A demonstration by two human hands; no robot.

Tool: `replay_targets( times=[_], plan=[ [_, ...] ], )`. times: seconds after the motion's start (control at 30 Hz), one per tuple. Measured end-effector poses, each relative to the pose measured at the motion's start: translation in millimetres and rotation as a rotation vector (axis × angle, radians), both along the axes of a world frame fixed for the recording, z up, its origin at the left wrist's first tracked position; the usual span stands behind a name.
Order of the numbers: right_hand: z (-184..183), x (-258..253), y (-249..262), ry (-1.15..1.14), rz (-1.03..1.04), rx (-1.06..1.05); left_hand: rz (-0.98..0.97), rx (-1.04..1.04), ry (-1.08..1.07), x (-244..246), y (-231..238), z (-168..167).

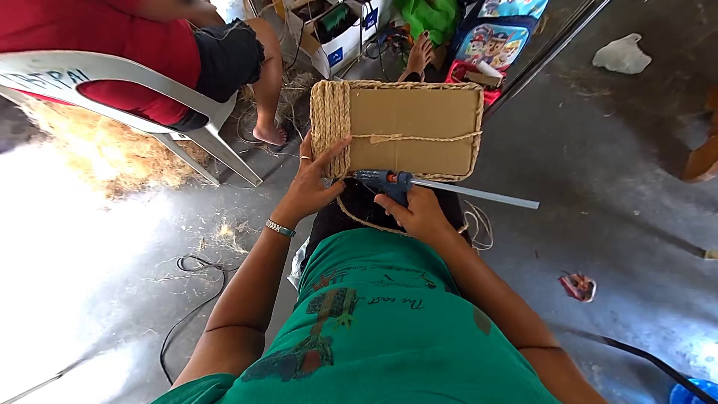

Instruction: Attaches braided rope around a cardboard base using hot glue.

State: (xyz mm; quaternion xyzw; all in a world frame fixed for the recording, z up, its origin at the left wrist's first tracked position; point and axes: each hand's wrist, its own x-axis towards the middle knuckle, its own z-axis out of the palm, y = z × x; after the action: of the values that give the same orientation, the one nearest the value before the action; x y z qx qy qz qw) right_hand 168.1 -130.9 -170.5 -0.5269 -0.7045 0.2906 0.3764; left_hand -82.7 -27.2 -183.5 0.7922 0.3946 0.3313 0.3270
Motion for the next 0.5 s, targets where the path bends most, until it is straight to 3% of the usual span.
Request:
replay_targets(
  times=[0.5],
  plan=[
    [-0.1, -0.7, 0.1, -0.039, -0.023, 0.008, -0.016, -0.027, 0.004, -2.1, -0.9, 3.3]
  ],
)
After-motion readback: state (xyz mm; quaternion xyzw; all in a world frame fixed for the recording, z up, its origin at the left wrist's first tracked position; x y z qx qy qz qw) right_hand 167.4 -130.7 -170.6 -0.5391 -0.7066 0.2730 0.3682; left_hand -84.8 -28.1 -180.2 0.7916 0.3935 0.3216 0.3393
